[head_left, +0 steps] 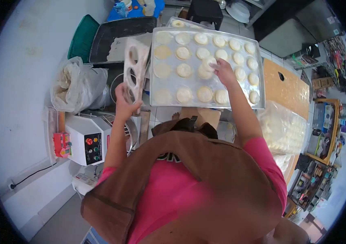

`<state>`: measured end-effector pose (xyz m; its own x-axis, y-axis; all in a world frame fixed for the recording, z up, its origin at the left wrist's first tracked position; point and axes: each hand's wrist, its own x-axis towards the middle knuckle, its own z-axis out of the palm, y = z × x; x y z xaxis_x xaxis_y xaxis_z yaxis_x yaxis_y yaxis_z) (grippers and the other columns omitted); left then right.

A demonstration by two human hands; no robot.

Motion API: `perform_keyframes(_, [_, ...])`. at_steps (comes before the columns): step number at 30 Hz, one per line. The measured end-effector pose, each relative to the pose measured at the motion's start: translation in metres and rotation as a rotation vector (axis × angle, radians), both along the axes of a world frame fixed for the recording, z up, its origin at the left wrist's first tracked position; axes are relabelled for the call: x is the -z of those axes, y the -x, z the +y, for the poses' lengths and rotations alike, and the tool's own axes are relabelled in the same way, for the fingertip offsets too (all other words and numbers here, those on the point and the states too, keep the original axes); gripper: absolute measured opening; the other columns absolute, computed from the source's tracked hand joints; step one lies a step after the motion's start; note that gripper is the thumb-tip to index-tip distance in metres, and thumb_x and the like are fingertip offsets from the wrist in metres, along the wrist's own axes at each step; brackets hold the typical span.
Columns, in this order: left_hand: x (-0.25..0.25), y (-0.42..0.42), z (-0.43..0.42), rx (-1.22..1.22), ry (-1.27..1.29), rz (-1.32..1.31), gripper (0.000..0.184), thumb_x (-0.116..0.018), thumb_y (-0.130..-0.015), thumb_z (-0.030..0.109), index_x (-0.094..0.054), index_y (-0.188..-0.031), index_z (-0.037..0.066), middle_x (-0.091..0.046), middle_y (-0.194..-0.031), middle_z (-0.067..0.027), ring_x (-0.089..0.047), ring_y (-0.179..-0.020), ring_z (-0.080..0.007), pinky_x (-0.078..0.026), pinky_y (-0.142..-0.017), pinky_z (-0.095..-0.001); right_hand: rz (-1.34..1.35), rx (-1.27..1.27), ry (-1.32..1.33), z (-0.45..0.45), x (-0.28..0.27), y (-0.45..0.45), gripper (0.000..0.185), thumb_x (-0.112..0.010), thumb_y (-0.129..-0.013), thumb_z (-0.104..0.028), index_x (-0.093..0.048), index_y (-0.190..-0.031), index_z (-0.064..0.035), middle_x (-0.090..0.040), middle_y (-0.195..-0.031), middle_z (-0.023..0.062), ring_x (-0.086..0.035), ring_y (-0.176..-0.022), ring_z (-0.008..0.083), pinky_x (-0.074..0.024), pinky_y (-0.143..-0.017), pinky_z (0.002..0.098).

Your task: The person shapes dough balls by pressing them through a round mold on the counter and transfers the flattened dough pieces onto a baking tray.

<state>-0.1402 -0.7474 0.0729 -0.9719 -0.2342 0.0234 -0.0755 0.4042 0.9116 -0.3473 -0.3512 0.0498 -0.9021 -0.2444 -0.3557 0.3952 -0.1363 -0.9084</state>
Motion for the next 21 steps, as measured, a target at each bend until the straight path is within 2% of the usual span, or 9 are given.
perform_keyframes(4, [0.011,-0.039,-0.041,-0.148,0.026,0.009,0.094,-0.08,-0.055,0.006,-0.028,-0.134,0.004,-0.04,-0.128,-0.0131,-0.04,-0.123,-0.0263,-0.03,-0.107,-0.0382,0.036,-0.033,-0.033,-0.069,0.031,0.089,0.032,-0.067,-0.081,-0.004,-0.057,-0.111,-0.0007,-0.062,-0.093,0.0025,-0.056,-0.072,0.0093,-0.0425,-0.058,0.0233])
perform_keyframes(6, [0.022,-0.056,-0.057,-0.252,-0.151,-0.017,0.094,-0.078,-0.056,0.004,-0.027,-0.134,0.004,-0.04,-0.127,-0.0137,-0.041,-0.121,-0.0265,-0.031,-0.106,-0.039,0.003,-0.121,0.0,-0.095,0.035,0.12,0.03,-0.068,-0.08,-0.003,-0.059,-0.108,0.0002,-0.063,-0.094,0.0043,-0.057,-0.073,0.0098,-0.0427,-0.057,0.0231])
perform_keyframes(8, [0.023,-0.068,-0.065,-0.298,-0.17,-0.068,0.093,-0.077,-0.056,0.003,-0.026,-0.134,0.004,-0.04,-0.127,-0.0135,-0.04,-0.122,-0.0267,-0.031,-0.106,-0.0392,-0.022,-0.127,-0.012,-0.112,0.051,0.145,0.03,-0.068,-0.08,-0.002,-0.059,-0.108,0.0025,-0.064,-0.097,0.0076,-0.062,-0.077,0.0128,-0.0467,-0.06,0.0243])
perform_keyframes(10, [0.018,-0.073,-0.065,-0.367,-0.254,-0.137,0.093,-0.077,-0.057,0.002,-0.025,-0.134,0.005,-0.04,-0.127,-0.0133,-0.041,-0.122,-0.0266,-0.031,-0.106,-0.0388,-0.067,-0.167,-0.012,-0.124,0.051,0.159,0.03,-0.064,-0.083,-0.002,-0.057,-0.112,0.003,-0.063,-0.1,0.0089,-0.063,-0.086,0.0184,-0.0525,-0.076,0.0302])
perform_keyframes(13, [0.022,-0.077,-0.068,-0.402,-0.262,-0.171,0.091,-0.076,-0.057,0.001,-0.026,-0.133,0.005,-0.04,-0.127,-0.0133,-0.042,-0.121,-0.0268,-0.032,-0.105,-0.0387,-0.092,-0.098,0.025,-0.133,0.064,0.175,0.035,-0.064,-0.083,0.001,-0.053,-0.115,0.006,-0.064,-0.1,0.0136,-0.066,-0.086,0.0228,-0.0558,-0.072,0.0334])
perform_keyframes(17, [0.019,-0.07,-0.068,-0.403,-0.205,-0.194,0.091,-0.077,-0.057,0.001,-0.026,-0.133,0.005,-0.04,-0.127,-0.0135,-0.043,-0.12,-0.0269,-0.033,-0.105,-0.0385,-0.09,-0.151,0.078,-0.129,0.084,0.192,0.038,-0.064,-0.083,0.001,-0.05,-0.118,0.006,-0.063,-0.102,0.0149,-0.066,-0.087,0.0246,-0.0568,-0.073,0.0365])
perform_keyframes(21, [0.027,-0.062,-0.072,-0.366,-0.28,-0.166,0.092,-0.077,-0.057,0.002,-0.025,-0.134,0.005,-0.04,-0.127,-0.0135,-0.042,-0.121,-0.0269,-0.032,-0.105,-0.0385,-0.074,-0.154,0.043,-0.13,0.079,0.191,0.04,-0.064,-0.082,0.001,-0.049,-0.119,0.0052,-0.063,-0.103,0.0148,-0.066,-0.086,0.0245,-0.0569,-0.072,0.0362])
